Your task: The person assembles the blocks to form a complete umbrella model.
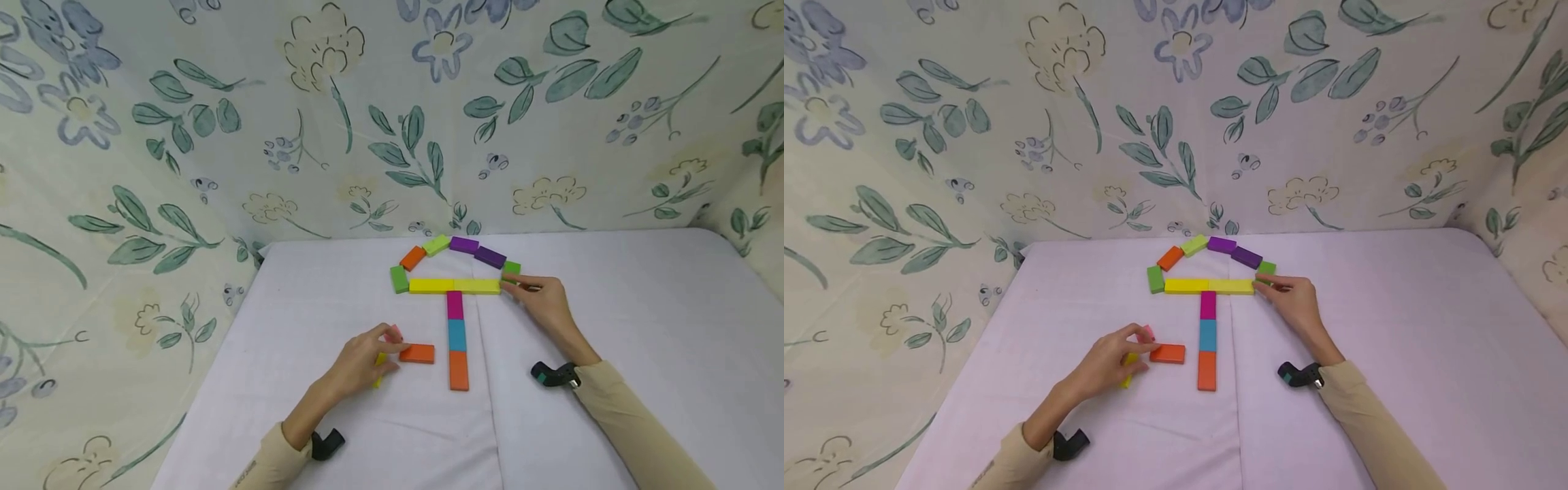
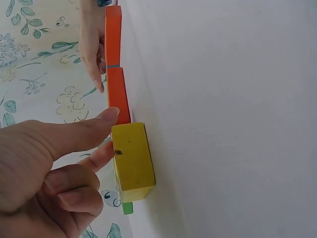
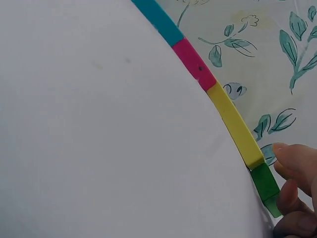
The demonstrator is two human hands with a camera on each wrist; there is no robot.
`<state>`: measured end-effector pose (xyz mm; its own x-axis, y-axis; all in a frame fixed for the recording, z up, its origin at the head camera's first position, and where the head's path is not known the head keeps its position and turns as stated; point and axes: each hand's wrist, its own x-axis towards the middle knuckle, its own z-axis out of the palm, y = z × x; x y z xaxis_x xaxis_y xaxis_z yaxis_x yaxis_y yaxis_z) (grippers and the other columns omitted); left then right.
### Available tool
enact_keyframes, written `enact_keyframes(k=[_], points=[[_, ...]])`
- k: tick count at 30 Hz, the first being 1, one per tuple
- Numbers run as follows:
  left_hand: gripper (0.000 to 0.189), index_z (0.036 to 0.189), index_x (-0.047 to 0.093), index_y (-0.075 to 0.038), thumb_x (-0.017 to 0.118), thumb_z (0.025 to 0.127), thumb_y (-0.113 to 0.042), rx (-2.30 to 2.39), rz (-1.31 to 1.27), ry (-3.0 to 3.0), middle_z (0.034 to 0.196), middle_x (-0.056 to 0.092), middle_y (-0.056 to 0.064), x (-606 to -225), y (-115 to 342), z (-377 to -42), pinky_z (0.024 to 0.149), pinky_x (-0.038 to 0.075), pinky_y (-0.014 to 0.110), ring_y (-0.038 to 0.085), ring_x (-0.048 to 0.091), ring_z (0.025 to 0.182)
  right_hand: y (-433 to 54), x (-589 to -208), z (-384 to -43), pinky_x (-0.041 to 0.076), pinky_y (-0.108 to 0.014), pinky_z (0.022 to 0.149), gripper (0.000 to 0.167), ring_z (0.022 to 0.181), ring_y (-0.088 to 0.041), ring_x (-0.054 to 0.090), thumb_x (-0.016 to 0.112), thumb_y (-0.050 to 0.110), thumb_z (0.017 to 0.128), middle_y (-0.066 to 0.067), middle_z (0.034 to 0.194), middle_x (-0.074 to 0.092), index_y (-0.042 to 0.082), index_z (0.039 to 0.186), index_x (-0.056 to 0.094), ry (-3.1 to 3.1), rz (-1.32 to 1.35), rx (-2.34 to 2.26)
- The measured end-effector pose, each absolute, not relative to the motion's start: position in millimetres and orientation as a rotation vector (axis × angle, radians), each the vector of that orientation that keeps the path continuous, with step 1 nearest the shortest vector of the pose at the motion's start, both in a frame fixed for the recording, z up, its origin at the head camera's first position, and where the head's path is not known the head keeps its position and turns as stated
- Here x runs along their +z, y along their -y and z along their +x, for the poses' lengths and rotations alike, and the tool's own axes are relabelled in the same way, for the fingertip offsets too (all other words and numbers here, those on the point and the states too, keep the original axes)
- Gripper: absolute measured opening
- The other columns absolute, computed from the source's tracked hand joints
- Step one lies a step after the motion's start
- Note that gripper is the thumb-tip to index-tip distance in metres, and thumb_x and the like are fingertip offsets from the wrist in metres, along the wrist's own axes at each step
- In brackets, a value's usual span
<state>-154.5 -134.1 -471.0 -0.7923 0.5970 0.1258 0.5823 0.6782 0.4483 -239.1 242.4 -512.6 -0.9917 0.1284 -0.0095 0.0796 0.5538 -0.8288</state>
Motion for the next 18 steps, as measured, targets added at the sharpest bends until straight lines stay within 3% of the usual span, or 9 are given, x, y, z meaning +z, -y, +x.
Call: enact_keyframes(k=[7,12,18], points=[[0.040,0.125,0.076,-0.011,0.085,0.086,-0.015,0.734,1.012,-2.846,0.119,0.066,0.003,-470.8,132.2,-157.6,0.081,0.053,0.029,0.018,0.065,0.099,-237.0,-514.8,-239.3,0.041,-0.018,0.058,0.046,0.086,-0.016,0.051,0.076,0.048,0.093,-0.016,0.107,0.076,0.011,0.121,0.078,2.662,-0.225,1.421],[0.037,0.124,0.077,-0.013,0.084,0.087,-0.016,0.713,1.018,-2.826,0.116,0.065,0.003,-470.5,129.6,-161.4,0.080,0.053,0.026,0.017,0.063,0.097,-235.8,-516.9,-241.6,0.039,-0.019,0.052,0.038,0.069,-0.009,0.052,0.080,0.040,0.091,-0.008,0.082,0.071,0.011,0.115,0.080,2.620,-0.201,1.395],[0.033,0.122,0.079,-0.015,0.082,0.089,-0.014,0.716,0.994,-2.823,0.112,0.066,0.002,-472.9,127.8,-162.8,0.077,0.051,0.023,0.015,0.062,0.094,-235.3,-518.9,-243.0,0.037,-0.021,0.048,0.035,0.058,-0.005,0.053,0.082,0.036,0.090,-0.007,0.073,0.070,0.009,0.113,0.081,2.600,-0.167,1.389]])
